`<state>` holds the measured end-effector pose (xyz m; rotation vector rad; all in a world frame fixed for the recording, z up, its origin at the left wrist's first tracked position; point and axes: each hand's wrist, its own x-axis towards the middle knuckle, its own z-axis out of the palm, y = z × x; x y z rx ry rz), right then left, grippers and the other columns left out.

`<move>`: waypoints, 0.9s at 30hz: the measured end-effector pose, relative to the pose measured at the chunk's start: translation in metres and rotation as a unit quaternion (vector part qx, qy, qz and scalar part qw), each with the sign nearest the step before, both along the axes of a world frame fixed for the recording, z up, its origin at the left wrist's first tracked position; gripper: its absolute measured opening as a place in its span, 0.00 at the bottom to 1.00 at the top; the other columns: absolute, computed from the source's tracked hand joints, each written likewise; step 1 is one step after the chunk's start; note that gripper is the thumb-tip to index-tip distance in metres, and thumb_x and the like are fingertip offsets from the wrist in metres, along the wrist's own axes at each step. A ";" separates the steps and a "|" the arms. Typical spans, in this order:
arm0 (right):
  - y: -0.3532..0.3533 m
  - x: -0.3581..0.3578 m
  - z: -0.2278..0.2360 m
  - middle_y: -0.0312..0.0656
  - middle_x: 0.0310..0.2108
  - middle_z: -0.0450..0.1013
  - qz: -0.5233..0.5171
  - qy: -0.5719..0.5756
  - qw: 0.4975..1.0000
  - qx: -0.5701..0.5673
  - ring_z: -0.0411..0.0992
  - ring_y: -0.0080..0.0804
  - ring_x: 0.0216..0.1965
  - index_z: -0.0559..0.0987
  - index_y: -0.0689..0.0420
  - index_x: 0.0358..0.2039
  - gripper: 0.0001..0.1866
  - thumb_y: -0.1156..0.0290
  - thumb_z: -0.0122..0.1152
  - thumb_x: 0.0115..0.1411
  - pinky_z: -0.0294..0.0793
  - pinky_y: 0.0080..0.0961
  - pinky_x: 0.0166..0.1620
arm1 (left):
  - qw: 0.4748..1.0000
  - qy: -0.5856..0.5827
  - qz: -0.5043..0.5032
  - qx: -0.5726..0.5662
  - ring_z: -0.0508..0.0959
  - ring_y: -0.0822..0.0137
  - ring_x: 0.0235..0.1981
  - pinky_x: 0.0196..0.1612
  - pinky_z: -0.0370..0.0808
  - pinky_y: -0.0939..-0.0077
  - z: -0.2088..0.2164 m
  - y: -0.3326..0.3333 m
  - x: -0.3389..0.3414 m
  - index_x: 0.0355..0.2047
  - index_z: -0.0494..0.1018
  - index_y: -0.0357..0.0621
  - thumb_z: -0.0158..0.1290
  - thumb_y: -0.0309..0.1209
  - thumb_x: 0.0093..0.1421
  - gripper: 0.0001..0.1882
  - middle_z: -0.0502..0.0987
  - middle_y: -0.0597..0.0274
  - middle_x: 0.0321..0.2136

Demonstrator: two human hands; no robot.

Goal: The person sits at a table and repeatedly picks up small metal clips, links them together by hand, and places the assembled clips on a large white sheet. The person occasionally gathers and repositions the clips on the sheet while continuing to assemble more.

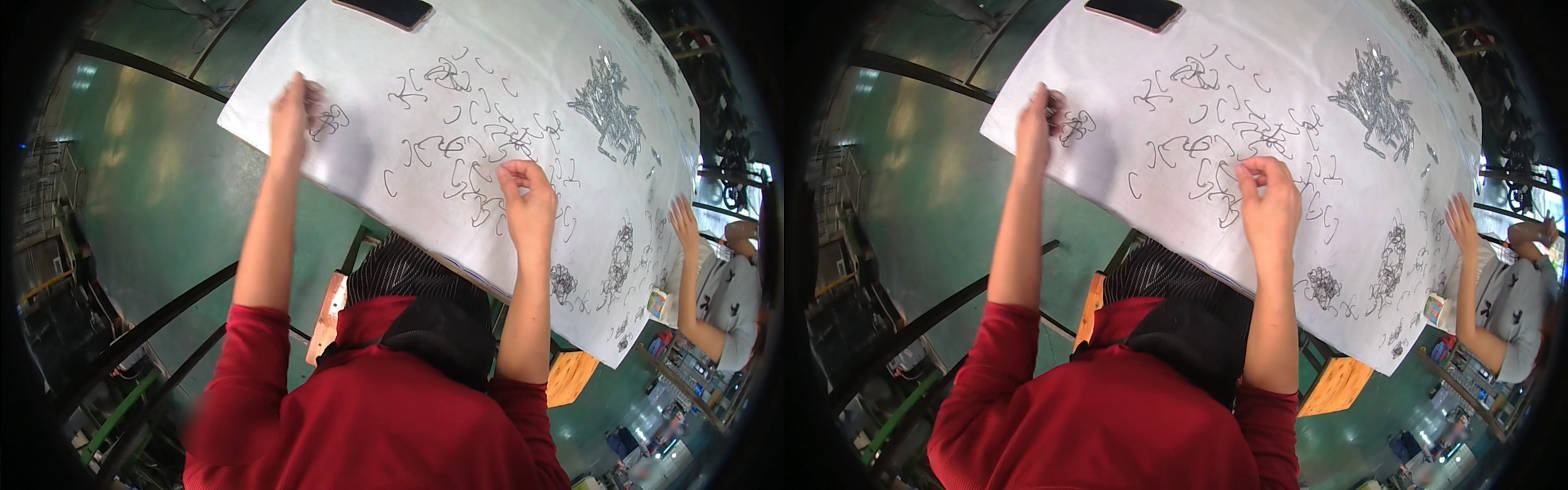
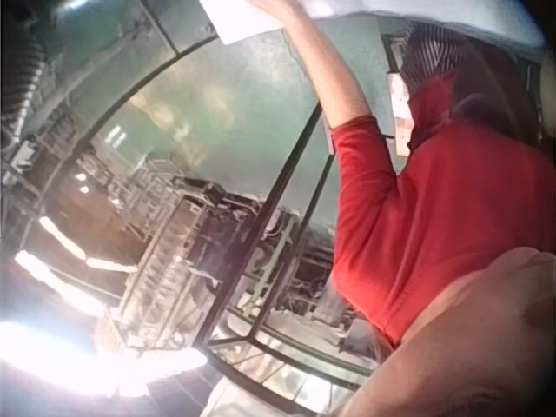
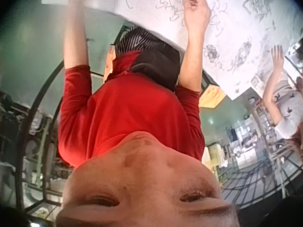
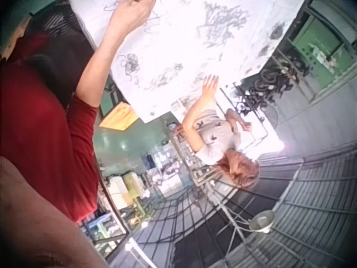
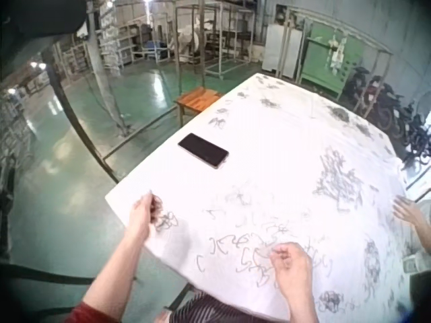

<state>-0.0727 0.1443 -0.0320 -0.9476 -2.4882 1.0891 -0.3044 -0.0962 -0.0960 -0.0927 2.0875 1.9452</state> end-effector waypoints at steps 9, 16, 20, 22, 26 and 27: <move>0.009 0.040 -0.030 0.39 0.29 0.77 -0.045 0.000 0.998 -0.049 0.72 0.24 0.30 0.79 0.61 0.33 0.08 0.70 0.63 0.57 0.71 0.20 0.34 | 0.777 0.290 -0.058 -0.555 0.78 0.50 0.37 0.40 0.75 0.56 -0.014 -0.017 -0.057 0.34 0.75 0.42 0.51 0.39 0.61 0.13 0.77 0.52 0.36; -0.031 -0.015 -0.049 0.44 0.30 0.76 0.057 -0.089 0.989 0.106 0.75 0.40 0.32 0.79 0.59 0.30 0.09 0.67 0.65 0.53 0.73 0.35 0.36 | 0.775 0.337 -0.097 -0.526 0.76 0.52 0.45 0.44 0.75 0.59 -0.001 -0.024 -0.047 0.41 0.77 0.47 0.57 0.37 0.55 0.14 0.77 0.55 0.43; -0.046 -0.034 -0.064 0.45 0.32 0.74 0.085 -0.171 0.962 0.195 0.75 0.45 0.34 0.77 0.57 0.29 0.08 0.66 0.63 0.55 0.72 0.41 0.37 | 0.837 0.344 -0.058 -0.421 0.77 0.48 0.43 0.45 0.74 0.60 0.013 -0.033 -0.034 0.41 0.77 0.45 0.58 0.34 0.54 0.14 0.77 0.52 0.43; -0.052 -0.044 -0.062 0.45 0.32 0.74 0.123 -0.169 0.961 0.181 0.74 0.47 0.34 0.77 0.57 0.29 0.08 0.66 0.62 0.56 0.72 0.41 0.37 | 0.864 0.330 -0.031 -0.378 0.78 0.54 0.42 0.43 0.74 0.65 0.015 -0.046 -0.018 0.42 0.77 0.44 0.57 0.29 0.55 0.13 0.78 0.51 0.41; -0.083 -0.079 -0.051 0.45 0.32 0.72 0.217 -0.032 0.969 0.113 0.73 0.47 0.35 0.75 0.57 0.29 0.07 0.67 0.60 0.58 0.71 0.40 0.37 | 0.909 0.313 -0.042 -0.274 0.78 0.62 0.45 0.45 0.75 0.70 -0.003 -0.049 0.020 0.44 0.76 0.42 0.56 0.25 0.55 0.15 0.79 0.53 0.42; -0.092 -0.095 -0.059 0.44 0.32 0.72 0.224 -0.007 0.969 0.104 0.73 0.47 0.35 0.75 0.57 0.30 0.07 0.67 0.60 0.58 0.72 0.40 0.37 | 0.932 0.256 -0.062 -0.248 0.77 0.58 0.47 0.50 0.74 0.69 0.000 -0.040 0.031 0.46 0.75 0.42 0.54 0.24 0.57 0.15 0.77 0.52 0.46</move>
